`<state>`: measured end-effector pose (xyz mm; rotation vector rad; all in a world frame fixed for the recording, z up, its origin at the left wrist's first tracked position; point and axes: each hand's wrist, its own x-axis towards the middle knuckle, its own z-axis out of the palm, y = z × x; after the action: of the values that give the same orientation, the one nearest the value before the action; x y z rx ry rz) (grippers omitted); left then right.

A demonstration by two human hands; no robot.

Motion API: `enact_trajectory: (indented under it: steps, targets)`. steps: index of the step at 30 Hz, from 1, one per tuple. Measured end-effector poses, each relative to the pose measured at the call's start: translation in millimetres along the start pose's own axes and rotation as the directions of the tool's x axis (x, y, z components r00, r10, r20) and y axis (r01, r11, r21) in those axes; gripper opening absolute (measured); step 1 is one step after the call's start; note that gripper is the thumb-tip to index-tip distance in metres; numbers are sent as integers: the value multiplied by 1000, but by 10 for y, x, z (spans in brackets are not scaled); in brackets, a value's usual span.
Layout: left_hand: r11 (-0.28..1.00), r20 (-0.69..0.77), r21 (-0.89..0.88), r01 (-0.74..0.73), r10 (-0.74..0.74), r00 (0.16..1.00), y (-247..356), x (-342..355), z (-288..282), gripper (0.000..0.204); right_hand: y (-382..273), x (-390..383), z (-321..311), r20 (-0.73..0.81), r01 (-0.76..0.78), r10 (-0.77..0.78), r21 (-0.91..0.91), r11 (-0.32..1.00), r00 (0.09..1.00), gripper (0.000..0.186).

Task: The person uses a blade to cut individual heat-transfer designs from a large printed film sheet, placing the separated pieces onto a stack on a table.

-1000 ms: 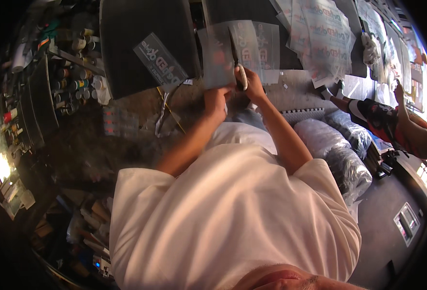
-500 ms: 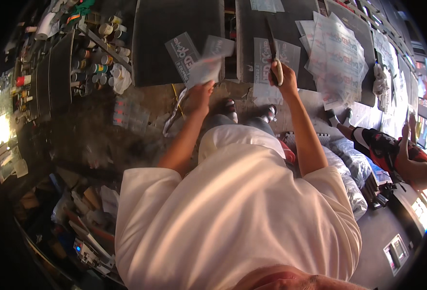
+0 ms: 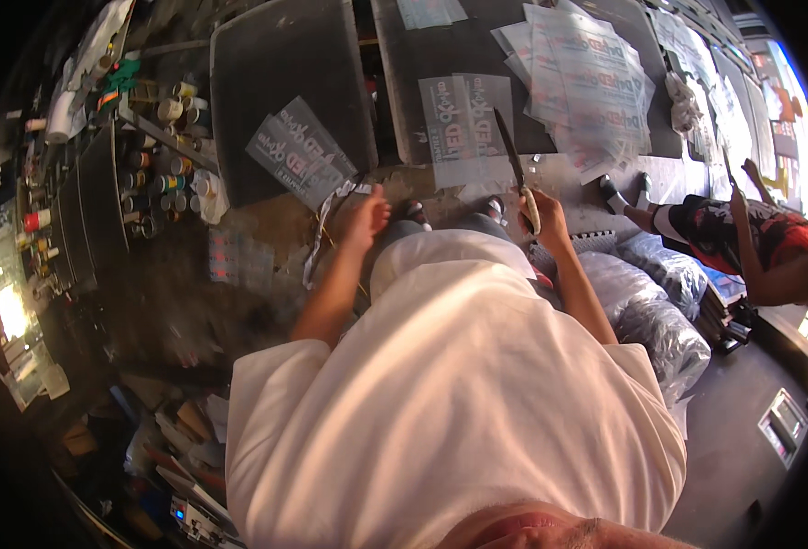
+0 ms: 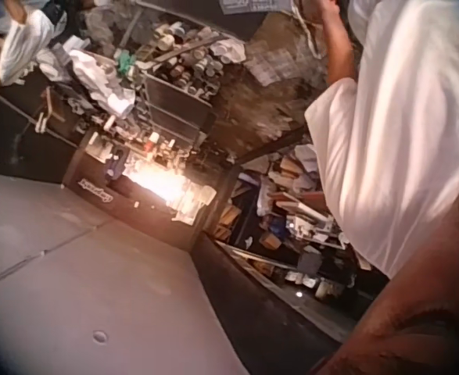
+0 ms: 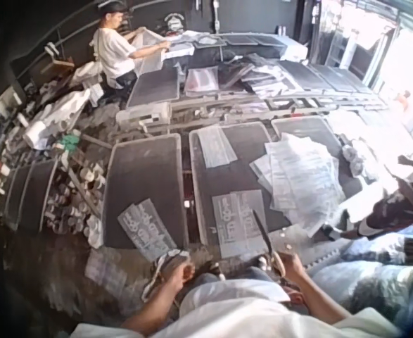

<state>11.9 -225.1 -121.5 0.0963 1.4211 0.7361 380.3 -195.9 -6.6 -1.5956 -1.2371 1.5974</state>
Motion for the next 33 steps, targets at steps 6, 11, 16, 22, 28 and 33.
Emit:
enact_trajectory:
  steps: [6, 11, 16, 22, 28, 33]
  targets:
    - [998, 119, 0, -64, 63, 991, -41, 85, 1505, 50, 112, -157, -395, -36, -41, 41, 13, 999, 999, 35]
    - [989, 144, -136, 53, -33, 989, -144, 389, 2000, 21, 228, -286, -876, -75, -76, 84, 106, 992, 994, 33]
    - [891, 160, 108, -442, 423, 892, 987, 68, 2602, 15, 475, -357, -1460, -120, -83, 98, 124, 989, 988, 35]
    - [726, 203, 62, -685, 663, 721, 3511, 563, 2975, 22, 643, -342, -1993, -158, -13, -13, -162, 987, 987, 34]
    - [662, 105, -29, -749, 747, 656, 4229, 736, 3157, 38, 570, -547, -2344, -198, -136, 128, -24, 990, 972, 35]
    - [836, -77, 118, -536, 546, 834, 3803, 1648, 2635, 19, 584, -722, -2436, -223, -126, 76, -223, 966, 972, 39]
